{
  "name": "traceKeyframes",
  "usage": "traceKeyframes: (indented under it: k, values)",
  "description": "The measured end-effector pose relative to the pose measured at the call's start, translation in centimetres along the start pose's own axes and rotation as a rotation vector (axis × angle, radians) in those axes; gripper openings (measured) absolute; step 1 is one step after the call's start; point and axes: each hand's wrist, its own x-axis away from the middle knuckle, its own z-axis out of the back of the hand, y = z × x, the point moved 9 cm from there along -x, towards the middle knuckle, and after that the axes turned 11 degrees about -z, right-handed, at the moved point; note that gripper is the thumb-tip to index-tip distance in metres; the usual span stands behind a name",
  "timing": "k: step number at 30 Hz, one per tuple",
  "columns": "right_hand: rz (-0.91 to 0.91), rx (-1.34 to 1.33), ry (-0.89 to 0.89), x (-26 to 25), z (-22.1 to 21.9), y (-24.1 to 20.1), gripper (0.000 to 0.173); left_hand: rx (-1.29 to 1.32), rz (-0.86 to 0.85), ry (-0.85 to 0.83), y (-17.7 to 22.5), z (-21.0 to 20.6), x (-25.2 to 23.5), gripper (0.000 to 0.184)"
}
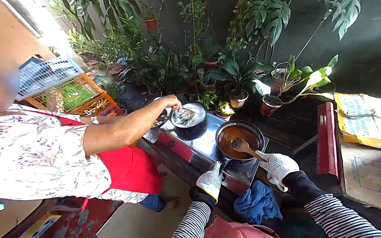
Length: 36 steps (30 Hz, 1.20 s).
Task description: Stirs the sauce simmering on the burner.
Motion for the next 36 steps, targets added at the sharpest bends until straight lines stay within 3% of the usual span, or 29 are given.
traceKeyframes:
  k: [4, 7, 10, 13, 16, 20, 22, 25, 29, 34, 36]
  values:
    - [0.018, 0.054, -0.071, -0.5, -2.1, -0.1, 0.053, 0.006, -0.018, 0.008, 0.0, -0.2, 0.0, 0.061]
    - [0.016, 0.028, -0.149, 1.8, 1.2, 0.4, 0.051, 0.015, -0.015, -0.005, -0.1, -0.1, -0.2, 0.061]
    - [-0.030, 0.067, -0.054, -2.1, 1.8, 2.1, 0.047, 0.009, -0.007, 0.006, 0.0, 0.1, 0.0, 0.061]
    - [-0.044, -0.031, -0.035, -4.7, 0.0, 0.1, 0.050, -0.005, -0.003, 0.008, 0.1, 0.2, 0.1, 0.061]
    - [0.042, -0.004, -0.056, -3.3, -2.2, -1.4, 0.055, -0.001, 0.006, -0.014, 0.1, 0.2, 0.1, 0.063]
    - [-0.017, 0.076, -0.103, -0.2, 1.7, 1.0, 0.044, -0.014, 0.000, -0.012, -0.1, -0.3, -0.4, 0.062]
    - [-0.082, 0.073, -0.072, -1.3, 3.2, 1.5, 0.042, -0.026, -0.006, -0.011, -0.1, -0.3, -0.3, 0.061]
    - [-0.117, -0.052, -0.045, -2.8, 2.1, -0.3, 0.047, -0.021, 0.002, -0.017, 0.1, 0.0, -0.1, 0.062]
    - [0.010, 0.043, -0.064, -1.3, -1.3, -1.2, 0.050, -0.012, 0.001, -0.009, 0.1, 0.1, 0.0, 0.062]
    - [-0.099, 0.081, -0.062, -1.5, 3.0, 1.0, 0.043, -0.039, 0.011, -0.005, 0.2, 0.0, 0.0, 0.062]
    - [-0.142, 0.001, -0.006, -3.2, 2.1, 0.0, 0.044, -0.039, -0.002, 0.004, 0.2, -0.1, -0.1, 0.062]
